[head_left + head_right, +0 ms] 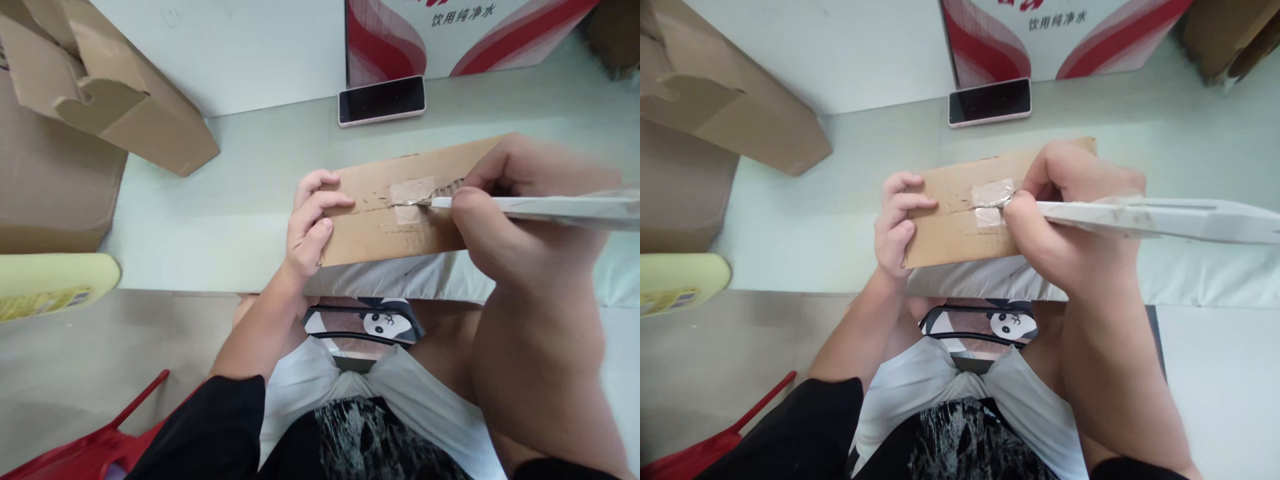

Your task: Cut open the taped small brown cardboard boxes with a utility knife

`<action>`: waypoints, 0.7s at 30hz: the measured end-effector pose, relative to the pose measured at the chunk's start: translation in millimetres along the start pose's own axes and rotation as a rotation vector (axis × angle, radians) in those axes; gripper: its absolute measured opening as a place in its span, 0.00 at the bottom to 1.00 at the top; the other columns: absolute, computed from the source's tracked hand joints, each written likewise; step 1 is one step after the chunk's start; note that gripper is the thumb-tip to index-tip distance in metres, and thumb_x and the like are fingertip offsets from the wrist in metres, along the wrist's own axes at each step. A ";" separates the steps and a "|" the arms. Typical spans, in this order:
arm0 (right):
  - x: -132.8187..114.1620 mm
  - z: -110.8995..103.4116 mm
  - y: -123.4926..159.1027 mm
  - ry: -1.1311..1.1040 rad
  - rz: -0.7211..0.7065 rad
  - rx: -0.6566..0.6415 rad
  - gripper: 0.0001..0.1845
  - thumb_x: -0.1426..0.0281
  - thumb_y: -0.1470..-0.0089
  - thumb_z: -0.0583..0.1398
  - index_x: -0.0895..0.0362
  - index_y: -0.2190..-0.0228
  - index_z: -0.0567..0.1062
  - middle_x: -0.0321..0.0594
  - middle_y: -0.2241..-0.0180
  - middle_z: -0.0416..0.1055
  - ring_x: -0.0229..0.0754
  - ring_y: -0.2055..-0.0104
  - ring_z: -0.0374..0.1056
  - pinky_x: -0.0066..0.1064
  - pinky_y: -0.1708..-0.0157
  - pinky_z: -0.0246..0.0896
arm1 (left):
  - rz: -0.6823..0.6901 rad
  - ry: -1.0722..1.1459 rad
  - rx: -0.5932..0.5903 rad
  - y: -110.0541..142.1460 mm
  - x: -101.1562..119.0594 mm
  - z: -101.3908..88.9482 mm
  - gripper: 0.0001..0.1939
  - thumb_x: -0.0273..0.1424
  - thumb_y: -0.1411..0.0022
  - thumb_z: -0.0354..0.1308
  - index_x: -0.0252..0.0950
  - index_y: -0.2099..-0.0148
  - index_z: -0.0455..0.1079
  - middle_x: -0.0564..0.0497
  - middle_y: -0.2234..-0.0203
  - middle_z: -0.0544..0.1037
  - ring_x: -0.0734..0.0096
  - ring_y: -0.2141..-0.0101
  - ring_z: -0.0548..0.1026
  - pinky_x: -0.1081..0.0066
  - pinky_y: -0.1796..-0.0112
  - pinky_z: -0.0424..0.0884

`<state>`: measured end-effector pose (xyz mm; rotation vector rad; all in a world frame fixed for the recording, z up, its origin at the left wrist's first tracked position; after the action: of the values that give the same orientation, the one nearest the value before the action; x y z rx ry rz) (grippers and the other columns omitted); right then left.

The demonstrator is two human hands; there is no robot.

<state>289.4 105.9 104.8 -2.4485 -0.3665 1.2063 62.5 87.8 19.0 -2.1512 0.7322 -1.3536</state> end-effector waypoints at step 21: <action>-11.7 -6.1 8.1 0.020 -0.229 0.045 0.06 0.71 0.53 0.60 0.54 0.78 0.67 0.29 0.83 0.59 0.31 0.81 0.49 0.30 0.82 0.41 | 0.001 -0.023 -0.008 1.7 2.1 -0.7 0.23 0.51 0.24 0.45 0.47 0.43 0.74 0.44 0.42 0.73 0.51 0.40 0.75 0.46 0.38 0.73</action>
<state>287.9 92.7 112.9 -2.3046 -0.5895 1.0806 62.4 85.1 19.5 -2.1690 0.7310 -1.3258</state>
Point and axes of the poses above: each hand's wrist, its own y-axis away from the middle knuckle, its own z-axis out of the palm, x = y × z, the point moved 9 cm from there along -y, towards the middle knuckle
